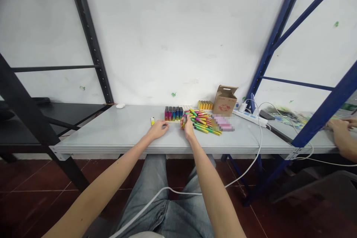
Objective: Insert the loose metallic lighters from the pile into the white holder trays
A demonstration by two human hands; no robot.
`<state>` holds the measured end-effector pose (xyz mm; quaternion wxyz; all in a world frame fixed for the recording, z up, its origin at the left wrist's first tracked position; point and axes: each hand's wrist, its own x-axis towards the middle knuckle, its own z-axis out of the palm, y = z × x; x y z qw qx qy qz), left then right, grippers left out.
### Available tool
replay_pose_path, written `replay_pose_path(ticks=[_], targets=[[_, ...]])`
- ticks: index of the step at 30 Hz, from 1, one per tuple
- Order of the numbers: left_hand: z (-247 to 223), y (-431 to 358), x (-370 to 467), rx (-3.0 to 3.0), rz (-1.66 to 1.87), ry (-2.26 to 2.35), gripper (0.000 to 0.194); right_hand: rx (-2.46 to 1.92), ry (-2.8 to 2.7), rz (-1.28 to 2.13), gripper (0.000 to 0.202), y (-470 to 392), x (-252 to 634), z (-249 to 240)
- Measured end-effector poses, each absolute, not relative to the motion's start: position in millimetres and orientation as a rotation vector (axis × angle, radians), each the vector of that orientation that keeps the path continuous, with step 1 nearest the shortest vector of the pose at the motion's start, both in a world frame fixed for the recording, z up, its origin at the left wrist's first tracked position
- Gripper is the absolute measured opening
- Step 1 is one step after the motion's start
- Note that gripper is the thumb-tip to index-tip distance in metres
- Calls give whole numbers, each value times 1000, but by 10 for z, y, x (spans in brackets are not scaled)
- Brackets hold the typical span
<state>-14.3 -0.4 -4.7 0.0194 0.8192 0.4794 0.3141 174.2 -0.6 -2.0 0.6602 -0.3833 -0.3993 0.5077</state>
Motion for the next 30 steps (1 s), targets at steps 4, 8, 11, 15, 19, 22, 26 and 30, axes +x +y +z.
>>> replay_pose_path(ticks=[4, 8, 11, 15, 19, 22, 26, 30], targets=[[-58, 10, -145, 2545, 973, 1485, 26, -857, -903, 1177, 46, -28, 1740, 11], [-71, 26, -145, 2546, 962, 1486, 25, -874, -915, 1161, 43, -28, 1739, 7], [-78, 34, -146, 2548, 975, 1483, 24, -874, -928, 1142, 41, -18, 1740, -17], [-73, 30, -147, 2546, 979, 1479, 23, -881, -935, 1124, 39, -12, 1744, -30], [-58, 13, -147, 2541, 969, 1486, 24, -889, -947, 1117, 39, -25, 1748, -14], [-58, 9, -149, 2544, 968, 1485, 24, -888, -950, 1122, 37, -42, 1747, 1], [-67, 10, -152, 2549, 972, 1483, 25, -889, -936, 1120, 34, -54, 1741, 0], [-63, 2, -152, 2555, 961, 1492, 26, -897, -954, 1083, 31, -49, 1740, -22]])
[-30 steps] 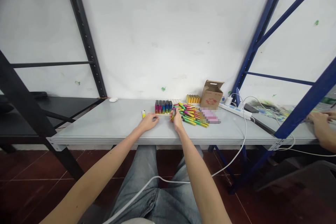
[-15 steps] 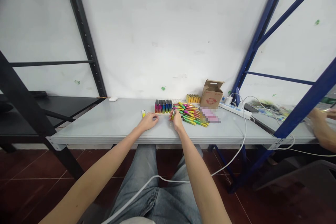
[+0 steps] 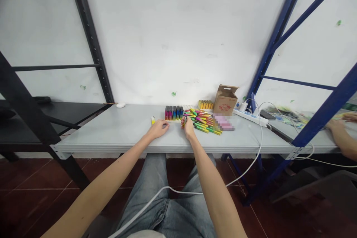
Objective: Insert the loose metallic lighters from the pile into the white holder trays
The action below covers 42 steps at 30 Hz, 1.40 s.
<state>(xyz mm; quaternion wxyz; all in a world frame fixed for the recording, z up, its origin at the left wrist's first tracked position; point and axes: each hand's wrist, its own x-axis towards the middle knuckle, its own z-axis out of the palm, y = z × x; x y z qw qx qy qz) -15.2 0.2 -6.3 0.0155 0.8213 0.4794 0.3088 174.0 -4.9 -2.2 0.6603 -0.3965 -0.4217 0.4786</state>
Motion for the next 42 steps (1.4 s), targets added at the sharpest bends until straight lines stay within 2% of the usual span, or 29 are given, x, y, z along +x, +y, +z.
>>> replay_pose_path(ticks=[42], targets=[[-57, 1, -144, 2554, 963, 1499, 25, -925, -1057, 1044, 41, -155, 1681, 55]])
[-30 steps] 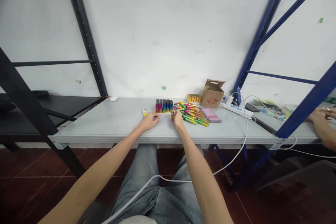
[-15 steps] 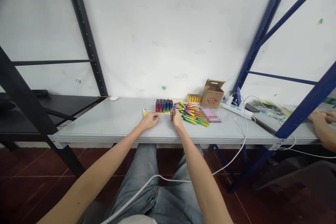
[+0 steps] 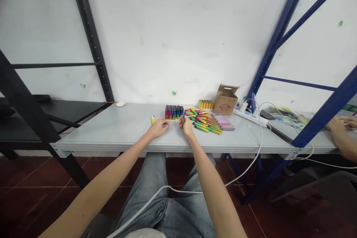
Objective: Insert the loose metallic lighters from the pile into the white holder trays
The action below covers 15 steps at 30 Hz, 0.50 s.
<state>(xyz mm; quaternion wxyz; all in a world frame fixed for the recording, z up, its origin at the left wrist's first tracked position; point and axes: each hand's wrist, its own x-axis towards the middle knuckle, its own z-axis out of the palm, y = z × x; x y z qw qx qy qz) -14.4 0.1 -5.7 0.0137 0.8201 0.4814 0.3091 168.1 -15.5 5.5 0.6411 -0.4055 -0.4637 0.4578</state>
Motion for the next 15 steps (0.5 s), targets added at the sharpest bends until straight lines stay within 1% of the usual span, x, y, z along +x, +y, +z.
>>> replay_pose_path(ticks=[7, 15], targets=[[-65, 8, -146, 2542, 980, 1488, 24, -890, -949, 1071, 40, -66, 1705, -12], [-83, 21, -148, 2538, 990, 1468, 24, -944, -1043, 975, 32, -72, 1705, -50]])
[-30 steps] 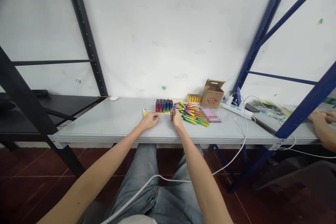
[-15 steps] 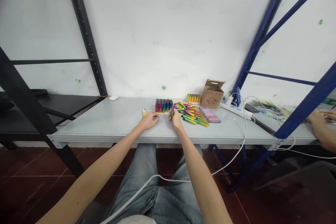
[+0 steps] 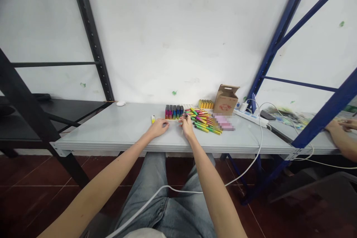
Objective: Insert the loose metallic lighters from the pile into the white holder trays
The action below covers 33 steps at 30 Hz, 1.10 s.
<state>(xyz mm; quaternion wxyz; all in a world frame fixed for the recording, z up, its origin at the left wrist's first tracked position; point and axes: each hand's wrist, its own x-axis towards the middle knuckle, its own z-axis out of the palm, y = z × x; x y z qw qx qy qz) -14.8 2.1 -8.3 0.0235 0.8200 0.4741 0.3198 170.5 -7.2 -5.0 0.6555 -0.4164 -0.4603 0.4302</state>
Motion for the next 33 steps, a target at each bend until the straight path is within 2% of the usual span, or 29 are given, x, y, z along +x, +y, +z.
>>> replay_pose_path(ticks=[9, 21, 23, 28, 33], targets=[[-66, -4, -145, 2533, 997, 1461, 23, -861, -1120, 1012, 28, -76, 1703, -77], [-49, -37, -150, 2535, 1005, 1433, 23, -999, -1425, 451, 33, -43, 1751, -91], [-28, -57, -150, 2530, 1074, 1435, 22, -1042, -1435, 446, 35, -59, 1759, -84], [27, -72, -221, 2382, 1393, 1811, 22, -991, -1378, 677, 40, -24, 1761, -129], [28, 4, -358, 2037, 1166, 2200, 47, -912, -1166, 717, 48, 98, 1741, -162]])
